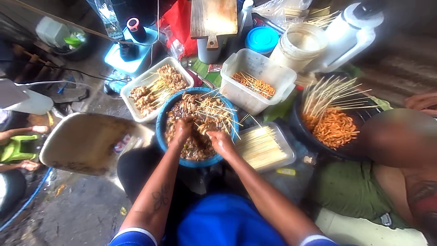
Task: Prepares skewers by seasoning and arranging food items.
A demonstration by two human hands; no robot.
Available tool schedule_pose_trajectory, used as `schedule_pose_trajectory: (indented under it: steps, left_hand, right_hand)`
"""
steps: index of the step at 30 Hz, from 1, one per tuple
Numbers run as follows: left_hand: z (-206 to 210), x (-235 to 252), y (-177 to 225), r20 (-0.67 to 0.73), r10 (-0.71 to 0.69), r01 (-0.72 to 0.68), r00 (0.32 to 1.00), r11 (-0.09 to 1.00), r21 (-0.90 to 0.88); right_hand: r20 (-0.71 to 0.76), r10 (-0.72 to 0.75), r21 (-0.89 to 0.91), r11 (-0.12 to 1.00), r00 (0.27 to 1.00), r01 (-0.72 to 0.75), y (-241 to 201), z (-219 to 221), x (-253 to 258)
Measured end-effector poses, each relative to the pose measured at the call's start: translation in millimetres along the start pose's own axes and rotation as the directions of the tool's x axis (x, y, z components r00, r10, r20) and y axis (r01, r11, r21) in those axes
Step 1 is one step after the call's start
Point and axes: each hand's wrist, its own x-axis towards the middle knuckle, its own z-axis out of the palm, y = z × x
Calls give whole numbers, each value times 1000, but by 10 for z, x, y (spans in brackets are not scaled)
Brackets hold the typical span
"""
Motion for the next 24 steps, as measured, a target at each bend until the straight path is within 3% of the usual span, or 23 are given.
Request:
schedule_pose_trajectory:
  steps: [3,6,10,12,16,18,20,22,24]
  left_hand:
    - [-22,-59,94,32,55,-62,998,965,254]
    - [42,-172,216,63,66,-85,996,925,371]
    - [82,-255,222,84,57,-80,995,948,309]
    - [90,-329,211,170,-16,-46,985,934,354]
    - [153,-400,41,320,-142,-109,936,750,653]
    - [13,-321,-13,279,-92,-91,956,811,579]
    - [-176,-270,-20,178,-72,-3,981,922,387]
    - [-317,-253,-21,77,-128,123,989,990,68]
    - [-366,-253,-11,37,-209,209,977,924,-319]
  right_hand:
    - [-17,-21,-16,1000,1000,21,11,29,9]
    - [-54,-16,26,1000,998,17,22,121,62]
    - [-73,41,66,997,997,-36,23,94,105]
    - [-108,65,69,996,992,-58,60,7,86]
    - [-112,128,148,983,985,-111,212,-73,90]
    - [-116,124,172,980,985,-103,249,-79,76]
    - [-114,114,164,982,987,-94,261,-56,50]
    - [-99,98,155,984,990,-82,241,-31,36]
    - [-79,84,146,987,993,-71,196,-21,23]
